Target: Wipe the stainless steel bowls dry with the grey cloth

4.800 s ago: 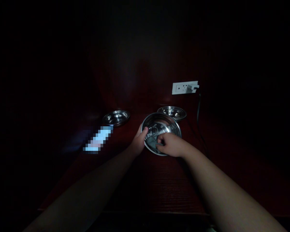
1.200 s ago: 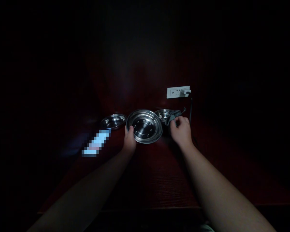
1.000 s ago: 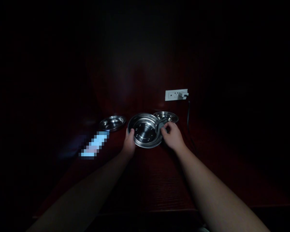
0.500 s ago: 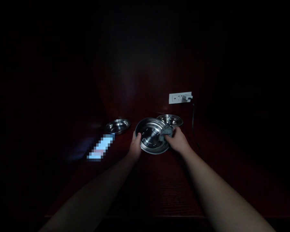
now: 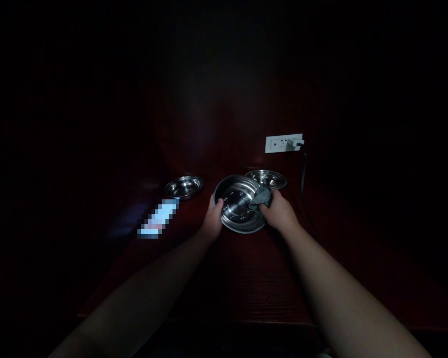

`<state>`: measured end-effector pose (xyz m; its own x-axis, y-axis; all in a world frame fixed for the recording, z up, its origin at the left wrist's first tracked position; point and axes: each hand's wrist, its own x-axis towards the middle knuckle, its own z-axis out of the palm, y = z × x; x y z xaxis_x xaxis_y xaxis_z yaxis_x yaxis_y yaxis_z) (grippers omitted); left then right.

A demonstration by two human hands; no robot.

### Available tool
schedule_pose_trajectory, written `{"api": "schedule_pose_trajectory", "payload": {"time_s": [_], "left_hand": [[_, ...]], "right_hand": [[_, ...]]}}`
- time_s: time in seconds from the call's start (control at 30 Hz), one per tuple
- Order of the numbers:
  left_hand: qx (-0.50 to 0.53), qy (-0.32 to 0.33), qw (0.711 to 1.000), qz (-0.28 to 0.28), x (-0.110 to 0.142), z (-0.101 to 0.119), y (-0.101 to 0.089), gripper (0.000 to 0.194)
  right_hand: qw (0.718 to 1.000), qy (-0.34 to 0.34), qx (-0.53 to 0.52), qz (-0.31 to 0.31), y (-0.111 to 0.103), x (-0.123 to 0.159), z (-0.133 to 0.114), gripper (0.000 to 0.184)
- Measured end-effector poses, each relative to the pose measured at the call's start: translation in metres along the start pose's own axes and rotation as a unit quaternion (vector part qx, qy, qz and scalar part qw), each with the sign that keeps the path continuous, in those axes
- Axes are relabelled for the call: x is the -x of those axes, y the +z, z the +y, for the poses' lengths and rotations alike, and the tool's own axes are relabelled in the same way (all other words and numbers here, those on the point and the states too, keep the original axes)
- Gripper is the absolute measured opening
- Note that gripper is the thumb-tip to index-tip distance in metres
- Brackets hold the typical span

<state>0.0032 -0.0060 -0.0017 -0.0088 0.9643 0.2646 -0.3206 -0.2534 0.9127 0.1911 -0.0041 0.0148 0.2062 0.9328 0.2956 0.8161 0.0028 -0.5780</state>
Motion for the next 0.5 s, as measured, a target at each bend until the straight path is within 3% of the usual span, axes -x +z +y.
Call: {"api": "schedule_pose_trajectory", "payload": {"time_s": [0.2, 0.5], "left_hand": [[0.035, -0.047, 0.998, 0.012, -0.001, 0.007, 0.000, 0.034], [0.050, -0.122, 0.987, -0.087, -0.004, 0.010, -0.013, 0.034]], "right_hand": [[0.995, -0.003, -0.081, -0.058, 0.003, -0.002, 0.004, 0.031], [0.989, -0.028, -0.091, -0.115, -0.001, -0.001, 0.007, 0.027]]}}
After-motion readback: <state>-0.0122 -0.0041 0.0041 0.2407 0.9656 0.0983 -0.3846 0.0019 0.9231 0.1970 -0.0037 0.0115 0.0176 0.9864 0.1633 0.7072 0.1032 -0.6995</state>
